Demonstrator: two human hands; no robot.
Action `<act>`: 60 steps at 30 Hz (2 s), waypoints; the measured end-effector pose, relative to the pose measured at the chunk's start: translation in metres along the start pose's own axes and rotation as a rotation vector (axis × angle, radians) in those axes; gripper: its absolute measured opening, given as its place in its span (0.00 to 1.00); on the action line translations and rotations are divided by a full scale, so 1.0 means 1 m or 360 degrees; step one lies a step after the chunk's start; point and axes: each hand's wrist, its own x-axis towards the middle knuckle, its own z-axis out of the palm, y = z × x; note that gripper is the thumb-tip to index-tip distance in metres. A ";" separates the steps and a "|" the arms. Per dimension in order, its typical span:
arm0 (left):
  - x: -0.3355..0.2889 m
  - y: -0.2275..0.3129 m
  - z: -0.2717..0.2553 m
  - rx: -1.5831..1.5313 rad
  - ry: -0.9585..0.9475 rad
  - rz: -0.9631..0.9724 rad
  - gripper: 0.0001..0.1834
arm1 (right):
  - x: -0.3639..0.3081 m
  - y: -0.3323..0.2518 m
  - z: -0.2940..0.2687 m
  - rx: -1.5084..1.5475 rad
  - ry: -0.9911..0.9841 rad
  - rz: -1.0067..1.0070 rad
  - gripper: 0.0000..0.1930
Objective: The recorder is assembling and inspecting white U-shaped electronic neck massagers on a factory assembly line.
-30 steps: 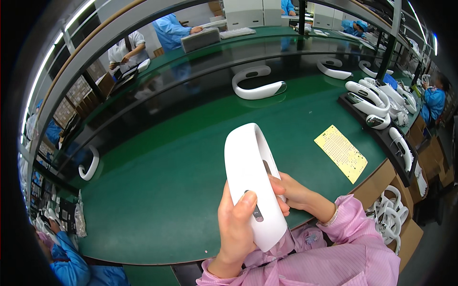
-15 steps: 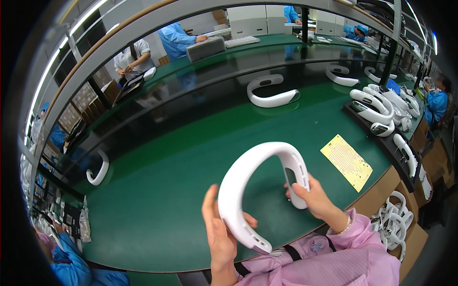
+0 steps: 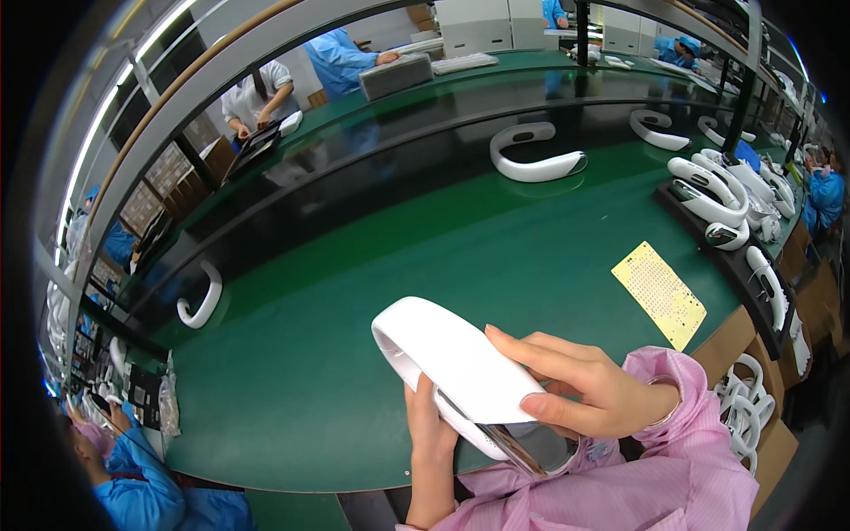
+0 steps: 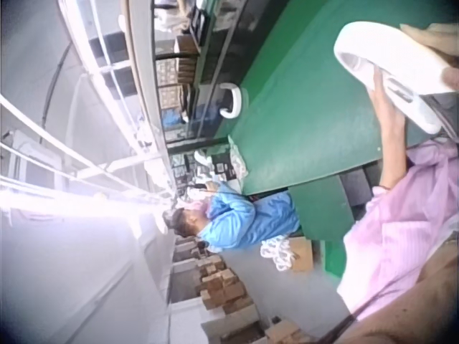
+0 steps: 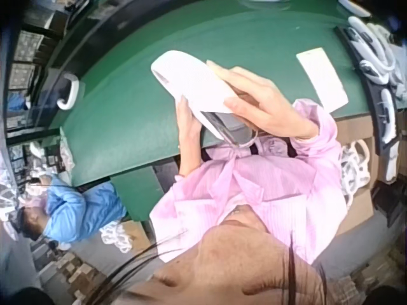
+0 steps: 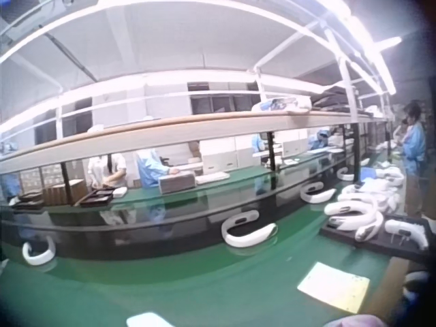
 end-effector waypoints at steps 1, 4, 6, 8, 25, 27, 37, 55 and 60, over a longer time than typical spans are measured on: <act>0.001 -0.002 -0.006 -0.0010 -0.0033 -0.0012 0.24 | 0.001 0.000 0.002 -0.0019 0.0006 -0.0012 0.26; 0.001 -0.005 -0.012 0.0010 -0.0133 -0.0040 0.24 | 0.005 -0.003 0.003 -0.0093 0.0021 0.0006 0.26; 0.000 -0.005 -0.016 0.0089 -0.0195 -0.0049 0.24 | 0.007 -0.007 0.003 -0.0160 0.0025 0.0090 0.26; -0.013 0.002 0.015 0.0075 -0.0037 -0.0122 0.27 | 0.016 0.002 0.001 -0.0784 0.0336 -0.0321 0.26; -0.046 0.063 0.026 0.1107 -0.0677 0.0487 0.37 | -0.015 0.050 -0.026 0.0157 0.0772 -0.0055 0.19; -0.044 0.063 0.035 0.1502 -0.0445 0.0684 0.38 | -0.016 0.050 -0.025 0.0145 0.0836 0.0124 0.20; -0.016 0.075 0.026 0.0409 -0.0212 0.0086 0.26 | 0.014 0.056 -0.018 0.1291 0.0396 0.1069 0.24; 0.134 0.146 -0.085 0.1960 0.0102 0.1140 0.10 | 0.163 0.207 -0.019 0.1899 0.0907 0.1113 0.19; 0.203 0.204 -0.138 0.2420 0.1038 0.1759 0.09 | 0.147 0.236 0.029 -0.0133 0.0335 0.0477 0.14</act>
